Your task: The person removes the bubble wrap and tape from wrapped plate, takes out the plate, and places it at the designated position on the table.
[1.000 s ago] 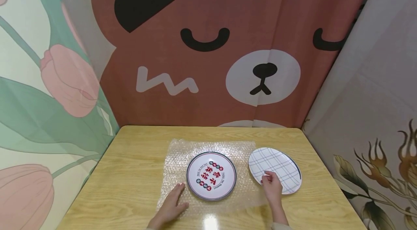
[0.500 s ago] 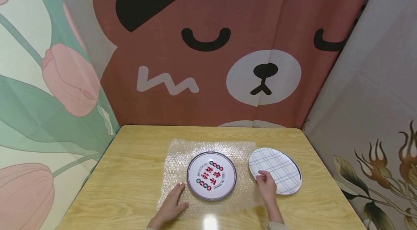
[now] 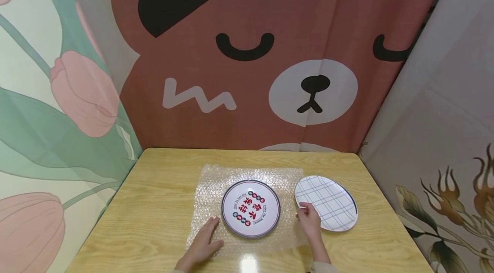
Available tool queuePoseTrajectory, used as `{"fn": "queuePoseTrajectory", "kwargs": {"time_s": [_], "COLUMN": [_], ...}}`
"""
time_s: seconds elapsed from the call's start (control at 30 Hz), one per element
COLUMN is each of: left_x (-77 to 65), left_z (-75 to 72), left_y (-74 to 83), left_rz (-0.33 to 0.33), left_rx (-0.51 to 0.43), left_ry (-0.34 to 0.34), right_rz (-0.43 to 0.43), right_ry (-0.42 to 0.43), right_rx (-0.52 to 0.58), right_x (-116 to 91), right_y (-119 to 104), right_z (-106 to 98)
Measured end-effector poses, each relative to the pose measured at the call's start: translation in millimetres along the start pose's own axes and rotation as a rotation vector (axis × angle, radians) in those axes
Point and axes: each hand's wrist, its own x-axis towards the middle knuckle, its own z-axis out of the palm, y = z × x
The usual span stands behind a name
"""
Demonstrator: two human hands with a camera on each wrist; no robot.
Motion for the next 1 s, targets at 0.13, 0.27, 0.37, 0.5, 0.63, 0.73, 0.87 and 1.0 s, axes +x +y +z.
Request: {"fn": "queuePoseTrajectory", "kwargs": {"time_s": [0.13, 0.27, 0.37, 0.5, 0.63, 0.73, 0.87, 1.0], "left_x": [0.2, -0.3, -0.6, -0.4, -0.2, 0.1, 0.5, 0.6], "left_z": [0.3, 1.0, 0.9, 0.0, -1.1, -1.4, -1.2, -0.6], "left_y": [-0.3, -0.5, -0.4, 0.0, 1.3, 2.3, 2.4, 1.4], "left_rz": [0.008, 0.018, 0.018, 0.006, -0.001, 0.000, 0.005, 0.006], "left_rx": [0.001, 0.014, 0.020, 0.015, 0.011, 0.011, 0.014, 0.015], "left_ry": [0.005, 0.016, 0.017, 0.002, -0.004, -0.003, 0.000, 0.001], "right_rz": [-0.006, 0.006, 0.009, -0.001, -0.006, -0.003, -0.001, -0.004], "right_ry": [-0.018, -0.039, -0.055, -0.069, -0.080, -0.090, -0.095, -0.101], "right_rx": [0.005, -0.011, -0.038, -0.053, -0.034, -0.031, -0.041, -0.048], "right_x": [-1, -1, -1, -2, -2, -2, -3, -5], "right_y": [1, 2, 4, 7, 9, 9, 7, 5], "right_z": [4, 8, 11, 14, 17, 20, 22, 24]}}
